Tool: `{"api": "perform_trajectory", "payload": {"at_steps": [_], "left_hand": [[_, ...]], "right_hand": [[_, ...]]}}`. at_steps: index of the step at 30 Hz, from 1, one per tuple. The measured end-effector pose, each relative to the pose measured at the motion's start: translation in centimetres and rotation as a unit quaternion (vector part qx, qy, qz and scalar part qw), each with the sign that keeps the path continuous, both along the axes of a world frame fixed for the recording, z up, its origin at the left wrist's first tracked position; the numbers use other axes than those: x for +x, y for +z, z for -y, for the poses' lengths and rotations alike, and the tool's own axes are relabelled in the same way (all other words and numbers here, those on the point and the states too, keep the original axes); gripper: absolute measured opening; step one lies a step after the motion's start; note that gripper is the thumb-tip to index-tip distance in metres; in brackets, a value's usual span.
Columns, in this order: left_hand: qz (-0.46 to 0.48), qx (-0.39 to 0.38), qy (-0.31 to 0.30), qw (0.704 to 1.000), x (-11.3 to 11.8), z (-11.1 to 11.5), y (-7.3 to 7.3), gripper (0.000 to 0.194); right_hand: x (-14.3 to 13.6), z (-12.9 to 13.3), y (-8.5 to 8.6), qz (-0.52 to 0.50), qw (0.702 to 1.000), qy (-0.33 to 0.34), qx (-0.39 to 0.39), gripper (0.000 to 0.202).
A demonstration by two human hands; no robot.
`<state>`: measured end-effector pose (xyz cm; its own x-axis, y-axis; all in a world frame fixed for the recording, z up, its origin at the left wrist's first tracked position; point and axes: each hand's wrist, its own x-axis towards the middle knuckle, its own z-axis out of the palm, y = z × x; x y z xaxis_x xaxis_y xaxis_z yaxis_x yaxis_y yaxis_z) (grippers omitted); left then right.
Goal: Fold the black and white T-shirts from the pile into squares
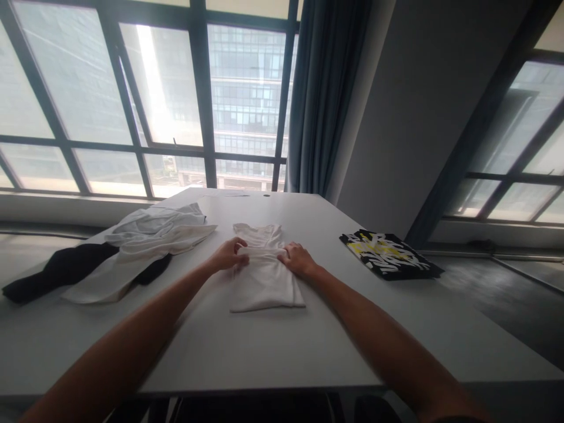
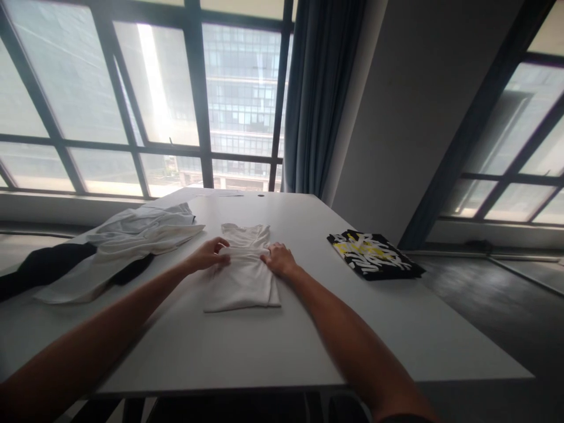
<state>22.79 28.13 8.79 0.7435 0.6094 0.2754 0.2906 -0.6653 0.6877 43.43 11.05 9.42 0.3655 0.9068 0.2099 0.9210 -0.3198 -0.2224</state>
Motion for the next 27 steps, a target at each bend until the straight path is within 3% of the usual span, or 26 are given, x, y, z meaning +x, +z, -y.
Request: {"api": "perform_trajectory", "payload": {"at_steps": [3,8,12,18,22,27], "left_hand": [[0.033,0.0,-0.013,0.999,-0.3,-0.1,0.0,0.051],[-0.048,0.14,0.016,0.989,-0.8,-1.1,0.5,0.034],[-0.044,0.2,0.012,0.979,-1.2,-1.2,0.6,0.022],[-0.017,0.129,0.057,0.99,-0.8,-0.6,0.3,0.019],[0.084,0.064,0.036,0.994,-0.2,-0.9,0.1,0.031],[0.128,0.062,0.058,0.988,0.1,-1.2,-0.5,0.037]], "right_hand": [[0.5,-0.2,-0.1,-0.019,0.998,0.014,0.051,0.028],[1.4,0.1,0.3,-0.089,0.989,0.044,0.112,0.017],[1.5,0.2,0.2,-0.119,0.983,0.057,0.125,0.011],[1.7,0.2,0.2,-0.125,0.975,0.066,0.17,0.027],[2.0,0.1,0.3,-0.174,0.957,0.082,0.219,0.037],[1.5,-0.2,-0.2,-0.155,0.959,0.038,0.235,0.04]]}}
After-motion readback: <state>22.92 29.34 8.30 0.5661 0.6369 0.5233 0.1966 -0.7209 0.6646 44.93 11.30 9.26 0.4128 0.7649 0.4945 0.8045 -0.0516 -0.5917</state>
